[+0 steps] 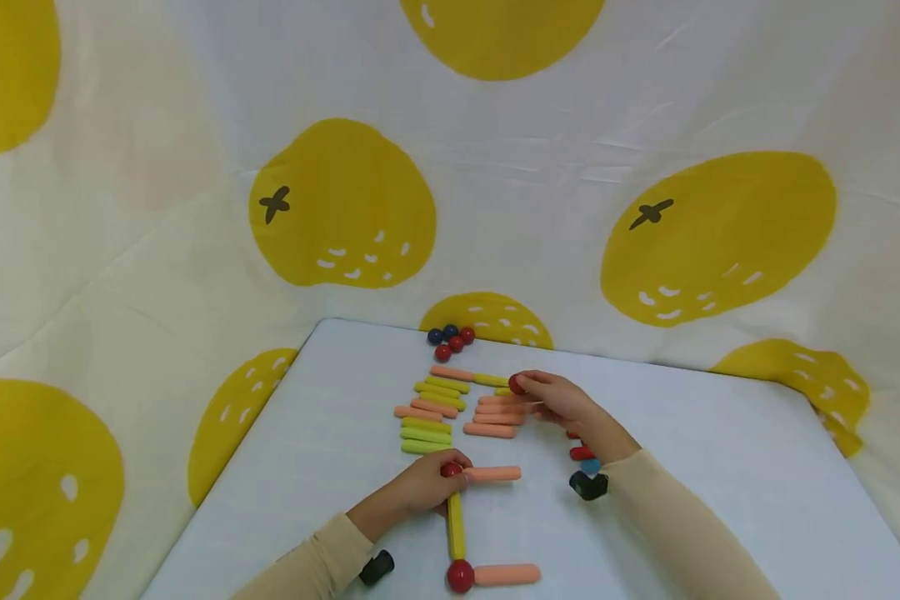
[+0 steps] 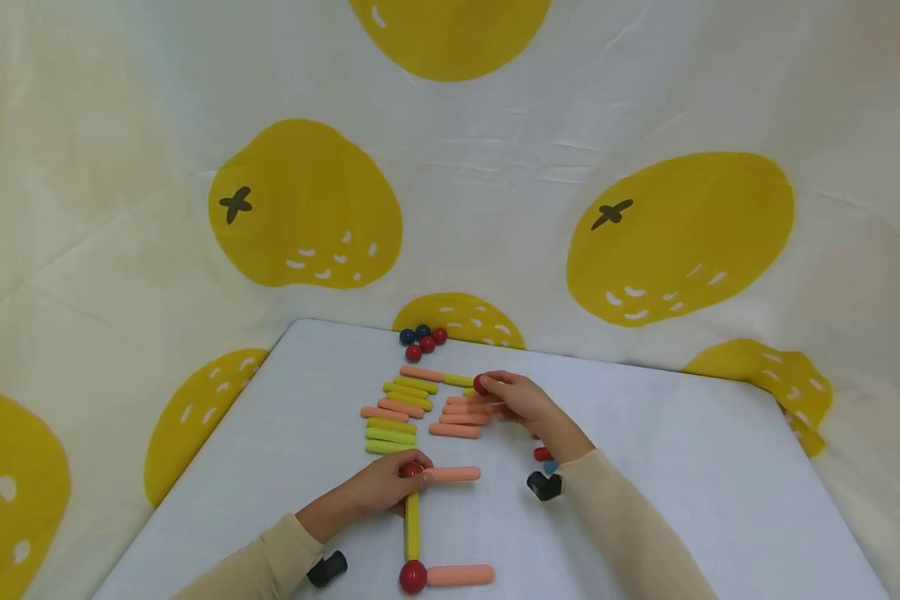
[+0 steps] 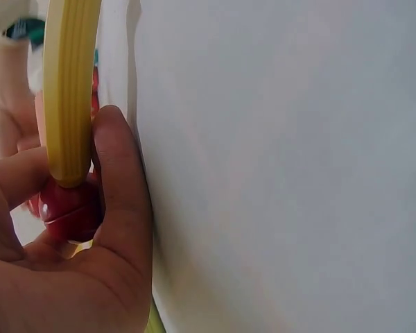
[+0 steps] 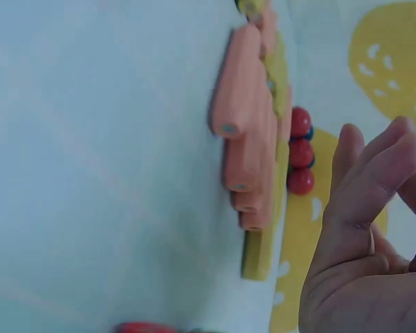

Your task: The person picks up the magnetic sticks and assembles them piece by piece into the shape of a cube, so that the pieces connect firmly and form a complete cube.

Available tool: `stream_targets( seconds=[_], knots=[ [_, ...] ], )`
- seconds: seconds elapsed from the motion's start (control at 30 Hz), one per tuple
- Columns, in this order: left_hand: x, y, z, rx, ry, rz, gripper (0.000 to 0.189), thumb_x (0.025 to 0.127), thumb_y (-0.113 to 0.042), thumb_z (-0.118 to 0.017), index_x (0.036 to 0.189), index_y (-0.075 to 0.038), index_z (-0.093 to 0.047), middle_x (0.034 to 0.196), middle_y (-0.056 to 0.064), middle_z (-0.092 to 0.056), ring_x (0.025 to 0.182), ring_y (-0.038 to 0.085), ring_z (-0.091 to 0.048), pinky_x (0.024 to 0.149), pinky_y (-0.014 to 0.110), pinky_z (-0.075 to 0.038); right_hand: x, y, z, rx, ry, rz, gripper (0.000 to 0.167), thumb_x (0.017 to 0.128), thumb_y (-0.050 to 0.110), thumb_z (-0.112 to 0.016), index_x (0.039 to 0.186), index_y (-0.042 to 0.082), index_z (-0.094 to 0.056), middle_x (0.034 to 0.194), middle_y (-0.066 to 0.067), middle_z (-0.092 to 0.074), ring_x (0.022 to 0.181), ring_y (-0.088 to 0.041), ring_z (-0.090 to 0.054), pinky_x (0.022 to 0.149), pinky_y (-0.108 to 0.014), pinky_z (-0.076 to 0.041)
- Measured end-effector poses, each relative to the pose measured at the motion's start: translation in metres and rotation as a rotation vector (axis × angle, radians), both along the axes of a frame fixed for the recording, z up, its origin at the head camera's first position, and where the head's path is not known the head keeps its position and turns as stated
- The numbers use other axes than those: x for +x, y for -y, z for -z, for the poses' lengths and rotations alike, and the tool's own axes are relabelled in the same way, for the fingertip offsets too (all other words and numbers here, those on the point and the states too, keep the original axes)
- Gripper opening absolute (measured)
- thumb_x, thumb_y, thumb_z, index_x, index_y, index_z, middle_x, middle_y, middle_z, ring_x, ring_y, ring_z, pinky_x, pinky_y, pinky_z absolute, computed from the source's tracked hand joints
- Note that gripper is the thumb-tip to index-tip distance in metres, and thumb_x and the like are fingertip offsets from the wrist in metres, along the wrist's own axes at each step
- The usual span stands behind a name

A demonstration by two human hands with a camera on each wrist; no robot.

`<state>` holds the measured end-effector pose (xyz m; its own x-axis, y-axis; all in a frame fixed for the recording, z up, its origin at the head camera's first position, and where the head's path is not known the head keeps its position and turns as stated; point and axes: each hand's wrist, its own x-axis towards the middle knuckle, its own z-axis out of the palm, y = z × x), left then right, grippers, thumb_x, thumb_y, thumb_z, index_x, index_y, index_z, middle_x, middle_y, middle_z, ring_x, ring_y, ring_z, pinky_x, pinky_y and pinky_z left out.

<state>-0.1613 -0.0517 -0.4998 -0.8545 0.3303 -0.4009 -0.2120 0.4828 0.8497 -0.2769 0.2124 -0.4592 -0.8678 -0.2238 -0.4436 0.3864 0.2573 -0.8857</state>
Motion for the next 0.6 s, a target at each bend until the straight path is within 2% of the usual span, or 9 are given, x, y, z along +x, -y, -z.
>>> stream_targets(
  seconds=[0.13,0.3,0.43,0.6],
  knots=[
    [0.0,0.0,0.0,-0.019,-0.01,-0.023,0.022,0.099,-0.028,-0.069,0.119,-0.02,-0.066,0.095,0.008,-0.059,0.071,0.02,-0.059,0.062,0.031,-0.057,0.04,-0.017,0.002,0.002,-0.009,-0.055,0.06,0.103,0.043,-0.059,0.15,0.008,-0.045,0.115,-0.006,-0.075,0.072,-0.009,-0.061,0.062,-0.017,-0.047],
    [-0.004,0.0,0.0,-0.021,-0.023,-0.052,0.023,0.099,-0.026,-0.068,0.121,-0.018,-0.064,0.098,0.009,-0.058,0.073,0.02,-0.06,0.061,0.031,-0.058,0.075,-0.025,0.01,-0.026,-0.006,-0.087,0.065,0.1,0.044,-0.062,0.149,0.004,-0.045,0.108,-0.006,-0.078,0.067,-0.008,-0.06,0.062,-0.018,-0.048],
    [-0.003,-0.003,0.0,-0.03,-0.014,-0.068,0.024,0.099,-0.025,-0.068,0.121,-0.017,-0.064,0.1,0.01,-0.058,0.074,0.02,-0.061,0.06,0.03,-0.058,0.095,-0.024,0.02,-0.034,0.009,-0.095,0.064,0.098,0.044,-0.065,0.146,0.005,-0.049,0.108,-0.008,-0.078,0.066,-0.009,-0.061,0.063,-0.019,-0.049],
    [0.001,-0.007,-0.002,-0.048,-0.003,-0.078,0.025,0.099,-0.027,-0.068,0.122,-0.017,-0.064,0.098,0.01,-0.059,0.074,0.021,-0.062,0.061,0.03,-0.059,0.109,-0.021,0.03,-0.052,0.016,-0.108,0.066,0.097,0.046,-0.066,0.146,0.004,-0.049,0.107,-0.008,-0.078,0.066,-0.009,-0.063,0.064,-0.019,-0.05]
  ],
)
